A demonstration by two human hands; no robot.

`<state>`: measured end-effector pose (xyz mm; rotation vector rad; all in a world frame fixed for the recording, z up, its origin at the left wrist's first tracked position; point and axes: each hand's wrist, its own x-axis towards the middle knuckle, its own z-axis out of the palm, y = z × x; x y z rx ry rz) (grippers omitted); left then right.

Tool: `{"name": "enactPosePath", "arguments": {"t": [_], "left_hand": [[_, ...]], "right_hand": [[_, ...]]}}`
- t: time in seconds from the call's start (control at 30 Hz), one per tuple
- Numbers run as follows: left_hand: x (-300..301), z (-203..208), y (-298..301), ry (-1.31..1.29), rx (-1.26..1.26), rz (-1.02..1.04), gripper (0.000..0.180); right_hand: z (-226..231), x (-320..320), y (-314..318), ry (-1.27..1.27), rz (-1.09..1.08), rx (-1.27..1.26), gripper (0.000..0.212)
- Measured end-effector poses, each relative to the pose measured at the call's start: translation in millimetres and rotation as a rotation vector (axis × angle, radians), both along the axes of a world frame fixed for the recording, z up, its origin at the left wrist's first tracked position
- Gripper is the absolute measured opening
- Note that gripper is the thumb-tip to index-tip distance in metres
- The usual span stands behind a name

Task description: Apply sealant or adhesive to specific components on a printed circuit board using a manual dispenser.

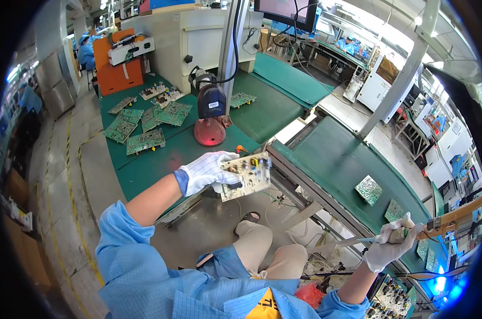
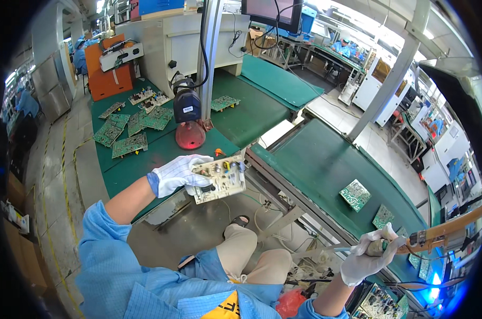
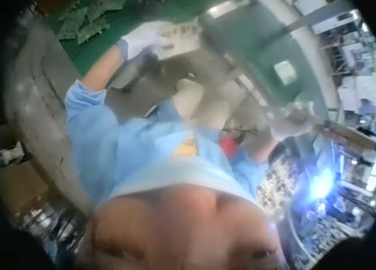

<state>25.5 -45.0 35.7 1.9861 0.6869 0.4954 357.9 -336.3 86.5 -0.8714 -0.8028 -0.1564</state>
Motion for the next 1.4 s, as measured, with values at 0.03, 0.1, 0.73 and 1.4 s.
{"name": "enactPosePath", "arguments": {"t": [0.03, 0.1, 0.73, 1.4], "left_hand": [[7.3, 7.8, -3.2, -0.013, -0.121, -0.020, 0.069], [22.1, 7.1, -4.1, -0.140, -0.439, -0.085, 0.062], [81.8, 11.2, 17.9, -0.575, -0.911, -0.159, 0.044], [196.5, -38.0, 164.9, 0.063, 0.639, 0.580, 0.038]], "right_hand": [[0.4, -0.5, -0.9, -0.006, -0.004, 0.001, 0.038], [1.4, -2.8, -1.2, 0.080, 0.061, 0.025, 0.037], [1.7, 10.1, -5.9, 0.121, 0.106, 0.037, 0.044], [-19.9, 38.5, -20.9, -0.259, -0.236, -0.104, 0.027]]}}
